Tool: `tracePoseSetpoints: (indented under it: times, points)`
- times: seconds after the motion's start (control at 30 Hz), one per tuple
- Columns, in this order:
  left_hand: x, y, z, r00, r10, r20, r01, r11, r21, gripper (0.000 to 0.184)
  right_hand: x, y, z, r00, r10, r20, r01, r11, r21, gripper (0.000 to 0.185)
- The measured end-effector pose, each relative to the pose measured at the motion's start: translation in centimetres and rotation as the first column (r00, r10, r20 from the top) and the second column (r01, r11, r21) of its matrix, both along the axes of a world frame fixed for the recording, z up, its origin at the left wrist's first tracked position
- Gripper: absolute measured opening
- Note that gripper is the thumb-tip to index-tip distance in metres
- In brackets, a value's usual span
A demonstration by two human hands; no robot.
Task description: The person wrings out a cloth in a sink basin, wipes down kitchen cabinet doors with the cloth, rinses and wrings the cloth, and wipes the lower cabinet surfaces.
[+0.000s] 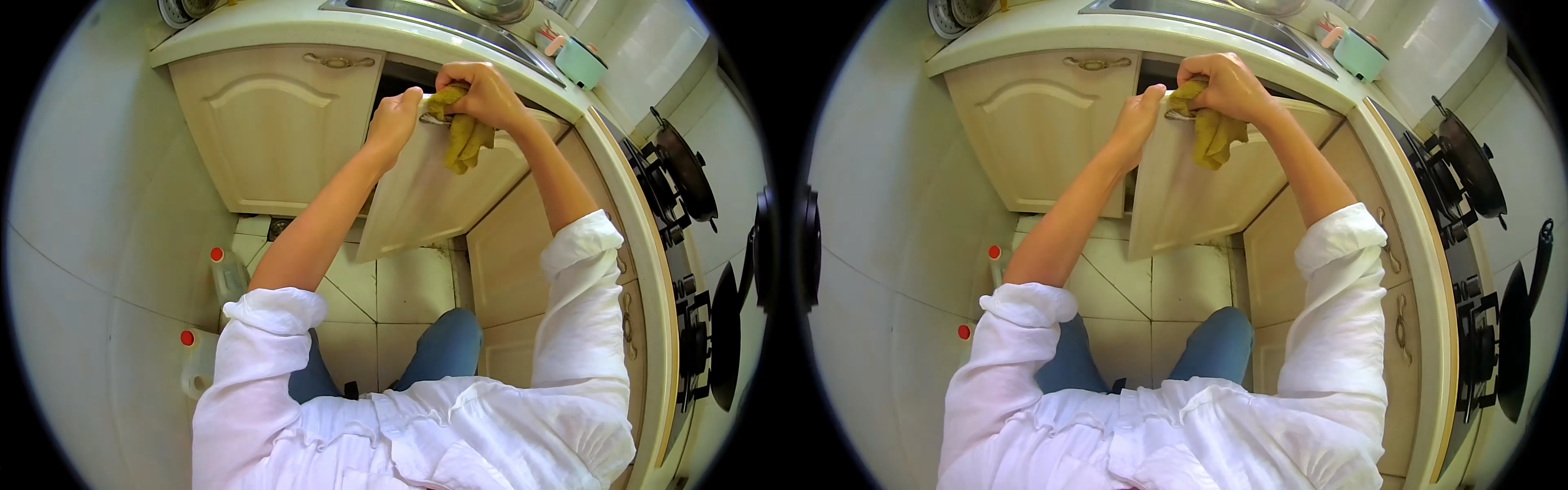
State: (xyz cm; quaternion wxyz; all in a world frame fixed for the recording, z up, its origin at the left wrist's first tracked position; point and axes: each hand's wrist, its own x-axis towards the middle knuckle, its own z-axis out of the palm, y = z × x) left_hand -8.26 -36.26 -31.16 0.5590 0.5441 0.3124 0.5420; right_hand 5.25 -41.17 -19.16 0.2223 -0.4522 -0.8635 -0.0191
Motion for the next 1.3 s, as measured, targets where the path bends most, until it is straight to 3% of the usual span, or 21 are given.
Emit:
tracePoseSetpoints:
  times: [0.03, 0.07, 0.1, 0.13, 0.2, 0.23, 0.33, 0.5, 0.67, 0.73, 0.8, 0.87, 0.9, 0.93, 1.0, 1.1, 1.13, 1.2, 1.27, 1.3]
  points:
    - [-0.1, 0.0, 0.0, 1.0, -0.016, -0.003, 0.016, 1.0, -0.01, 0.047, -0.2, 0.3, -0.3, 1.0, 0.004, -0.003, -0.004, 1.0, 0.002, 0.023]
    - [-0.1, 0.1, -0.1, 1.0, -0.014, -0.008, 0.014, 1.0, -0.011, 0.047, -0.4, 0.6, -1.1, 0.99, 0.01, -0.143, -0.013, 1.0, -0.021, 0.023]
    - [-0.1, 0.0, 0.0, 0.997, -0.003, 0.082, 0.008, 0.997, -0.072, 0.047, -0.6, 0.9, -1.8, 0.96, 0.011, -0.281, -0.024, 0.999, -0.045, 0.023]
    - [-0.2, -0.3, 0.3, 0.985, 0.017, 0.172, 0.006, 0.991, -0.131, 0.047, -1.2, 1.1, -2.3, 0.958, 0.013, -0.285, -0.027, 0.999, -0.047, 0.023]
    - [-1.2, -1.6, 1.3, 0.98, -0.016, 0.196, 0.052, 0.982, -0.182, 0.046, -2.1, 1.2, -3.5, 0.965, 0.192, -0.177, -0.145, 0.958, 0.249, 0.024]
    - [-1.5, -2.0, 1.8, 0.971, -0.05, 0.235, 0.103, 0.97, -0.22, 0.044, -1.7, 1.0, -3.9, 0.977, 0.208, -0.045, -0.185, 0.935, 0.301, 0.026]
    - [-2.1, 0.7, 0.1, 0.97, -0.213, 0.115, 0.231, 0.956, -0.183, 0.036, 0.9, 1.4, -3.5, 0.971, 0.227, -0.068, -0.206, 0.949, 0.237, 0.028]
    - [-1.9, -0.9, 1.1, 0.972, -0.192, 0.132, 0.214, 0.96, -0.18, 0.03, 1.8, 1.2, -4.0, 0.957, 0.181, -0.226, -0.137, 0.971, 0.195, 0.029]
    - [-2.4, 0.0, -0.3, 0.982, -0.163, 0.099, 0.177, 0.97, -0.164, 0.033, -2.2, 2.1, -4.2, 0.959, 0.243, -0.142, -0.2, 0.944, 0.264, 0.027]
    - [-2.8, -0.3, 0.5, 0.956, -0.247, 0.158, 0.264, 0.96, -0.093, 0.036, -1.8, 2.6, -3.8, 0.966, 0.228, -0.12, -0.192, 0.947, 0.256, 0.026]
    - [-2.9, -0.4, 0.6, 0.939, -0.259, 0.228, 0.297, 0.943, -0.151, 0.04, 0.2, 2.1, -3.5, 0.952, 0.23, -0.204, -0.201, 0.967, 0.154, 0.029]
    - [-3.5, 0.1, 0.3, 0.881, -0.462, 0.105, 0.471, 0.878, -0.085, 0.045, 4.8, 2.0, -3.1, 0.972, 0.089, -0.22, -0.078, 0.995, 0.061, 0.027]
    - [-3.4, -0.4, 0.5, 0.906, -0.413, 0.094, 0.421, 0.901, -0.101, 0.05, 5.9, 1.7, -2.7, 0.966, 0.019, -0.258, -0.019, 1.0, 0.001, 0.027]
    - [-3.0, -0.9, 0.8, 0.904, -0.417, 0.093, 0.425, 0.9, -0.097, 0.05, 6.3, 2.0, -2.8, 0.966, 0.016, -0.258, -0.015, 1.0, 0.004, 0.027]
    - [-2.1, -1.7, 1.2, 0.963, -0.253, 0.093, 0.266, 0.946, -0.187, 0.05, 6.9, 2.0, -3.1, 0.986, 0.05, -0.159, -0.026, 0.989, 0.149, 0.027]
    - [-2.4, -1.8, 1.1, 0.978, -0.207, 0.004, 0.206, 0.969, -0.14, 0.047, 0.4, 1.9, -2.8, 0.98, 0.195, -0.049, -0.184, 0.968, 0.169, 0.029]
    - [-2.5, -1.9, 1.1, 0.977, -0.213, -0.01, 0.21, 0.968, -0.141, 0.047, -1.1, 2.2, -2.9, 0.969, 0.248, 0.01, -0.244, 0.944, 0.223, 0.029]
    - [-2.4, -2.2, 1.2, 0.959, -0.21, 0.189, 0.229, 0.969, -0.087, 0.041, -1.0, 2.1, -3.4, 0.978, 0.206, 0.025, -0.206, 0.949, 0.239, 0.029]
    - [-2.3, -1.5, 0.8, 0.941, -0.276, 0.196, 0.298, 0.951, -0.088, 0.041, 0.3, 2.2, -4.0, 0.97, 0.241, 0.02, -0.232, 0.902, 0.364, 0.026]
    - [-2.6, -1.0, 0.5, 0.935, -0.313, 0.165, 0.334, 0.935, -0.119, 0.043, 1.4, 1.7, -4.0, 0.977, 0.211, -0.021, -0.191, 0.921, 0.339, 0.027]
